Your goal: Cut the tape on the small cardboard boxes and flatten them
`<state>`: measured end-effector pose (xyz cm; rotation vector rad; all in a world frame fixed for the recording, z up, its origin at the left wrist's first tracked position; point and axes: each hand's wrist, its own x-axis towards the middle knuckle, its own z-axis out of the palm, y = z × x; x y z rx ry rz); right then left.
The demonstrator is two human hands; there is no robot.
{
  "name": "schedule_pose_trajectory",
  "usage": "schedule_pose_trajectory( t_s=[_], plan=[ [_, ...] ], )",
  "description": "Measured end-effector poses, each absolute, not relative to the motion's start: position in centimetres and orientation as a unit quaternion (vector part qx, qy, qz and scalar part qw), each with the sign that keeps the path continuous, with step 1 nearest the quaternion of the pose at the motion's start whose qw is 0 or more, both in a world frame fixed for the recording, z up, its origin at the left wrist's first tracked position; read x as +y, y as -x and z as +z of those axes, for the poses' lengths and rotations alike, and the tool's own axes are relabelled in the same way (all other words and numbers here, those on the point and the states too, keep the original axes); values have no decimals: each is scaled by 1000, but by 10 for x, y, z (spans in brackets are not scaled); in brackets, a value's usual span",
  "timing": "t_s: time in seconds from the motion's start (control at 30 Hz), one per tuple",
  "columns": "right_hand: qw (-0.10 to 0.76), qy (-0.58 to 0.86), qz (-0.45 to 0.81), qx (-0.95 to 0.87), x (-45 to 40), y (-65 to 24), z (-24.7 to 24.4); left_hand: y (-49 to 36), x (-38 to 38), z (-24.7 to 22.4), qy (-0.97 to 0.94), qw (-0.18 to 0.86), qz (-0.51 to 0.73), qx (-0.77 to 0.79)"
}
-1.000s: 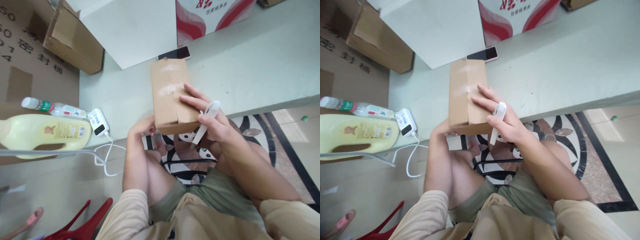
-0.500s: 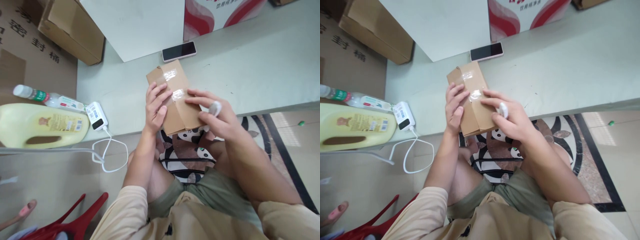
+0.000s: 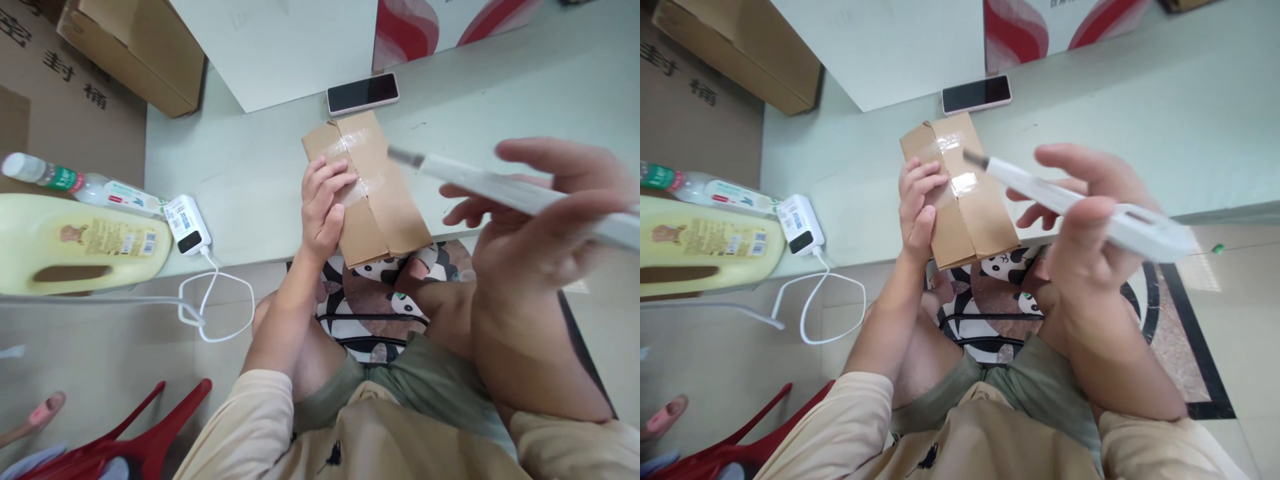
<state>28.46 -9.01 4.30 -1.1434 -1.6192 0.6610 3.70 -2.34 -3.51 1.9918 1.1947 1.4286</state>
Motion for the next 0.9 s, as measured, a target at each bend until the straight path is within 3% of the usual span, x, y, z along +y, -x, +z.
schedule_pose_trajectory(
  t_s=[0.13, 0.33, 0.53, 0.9],
  plan=[
    [568, 503, 259, -597, -89, -242, 48, -37, -24, -35, -714, 210, 508, 433],
    [512, 514, 281, -628, -89, -243, 47, -35, -25, -36, -732, 188, 519, 399],
    [514, 473, 233, -676, -86, -243, 44, -35, -23, -37, -747, 163, 521, 379],
    [428, 508, 225, -712, -90, -253, 55, -39, -25, -33, -693, 231, 515, 450]
  ],
)
